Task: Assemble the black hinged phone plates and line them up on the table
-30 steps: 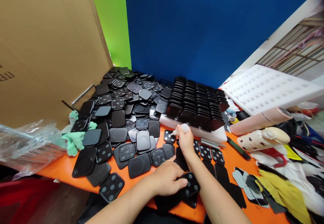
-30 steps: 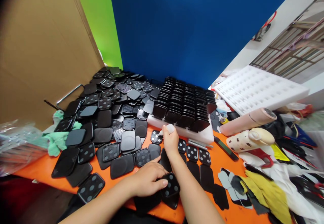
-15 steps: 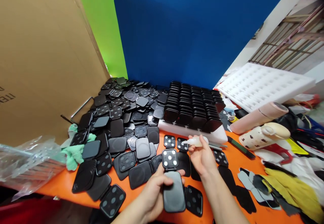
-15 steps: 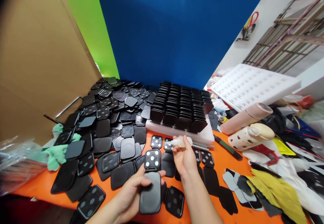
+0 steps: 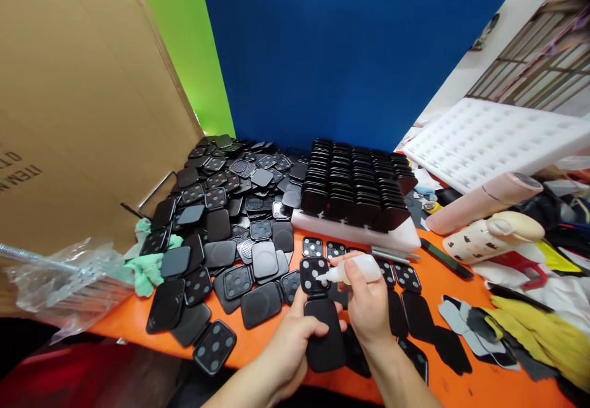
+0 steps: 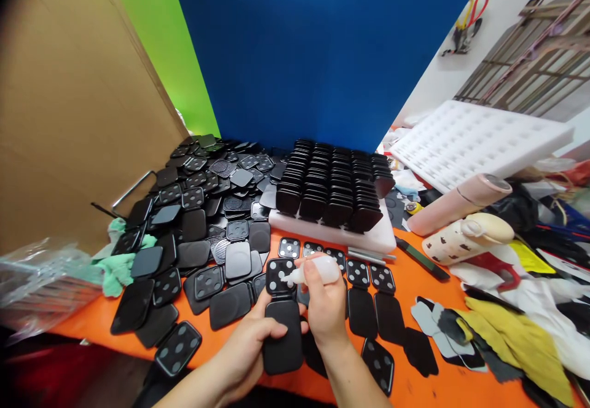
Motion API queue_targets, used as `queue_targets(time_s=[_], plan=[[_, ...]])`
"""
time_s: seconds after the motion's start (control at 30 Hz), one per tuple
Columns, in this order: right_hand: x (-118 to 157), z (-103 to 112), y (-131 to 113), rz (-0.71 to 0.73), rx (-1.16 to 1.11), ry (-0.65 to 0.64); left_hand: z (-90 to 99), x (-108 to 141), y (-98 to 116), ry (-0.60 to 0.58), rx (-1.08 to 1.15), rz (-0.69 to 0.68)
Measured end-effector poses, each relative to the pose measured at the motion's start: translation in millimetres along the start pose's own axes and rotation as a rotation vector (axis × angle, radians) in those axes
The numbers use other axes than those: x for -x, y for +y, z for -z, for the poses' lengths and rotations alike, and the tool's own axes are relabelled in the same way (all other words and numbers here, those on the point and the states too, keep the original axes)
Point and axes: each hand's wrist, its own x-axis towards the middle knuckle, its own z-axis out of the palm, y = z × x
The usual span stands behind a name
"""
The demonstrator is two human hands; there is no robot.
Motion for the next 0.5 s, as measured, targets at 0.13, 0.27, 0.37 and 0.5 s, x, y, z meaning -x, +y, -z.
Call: queue_targets(time_s=[0.13,0.27,0.37,0.5], plan=[[3.1,0.1,-5.9,0.011,0.069,-0.02,0.1,-0.1,-1.4,-0.018,-0.007,-0.019],[4.9,0.9,-10.8,0.036,0.101,-0.019,1.1,0.6,-3.1,-0.029,-0.017,-0.024],[4.6,1.9,-12.2,0.043,0.078,-0.015,1.4,1.2,-3.3,-0.015,-0.031,-0.021],[0.5,2.4,-11.8,0.035,0.032,-0.01,-0.7,3.0,-0.3,-0.002,-0.041,-0.005]])
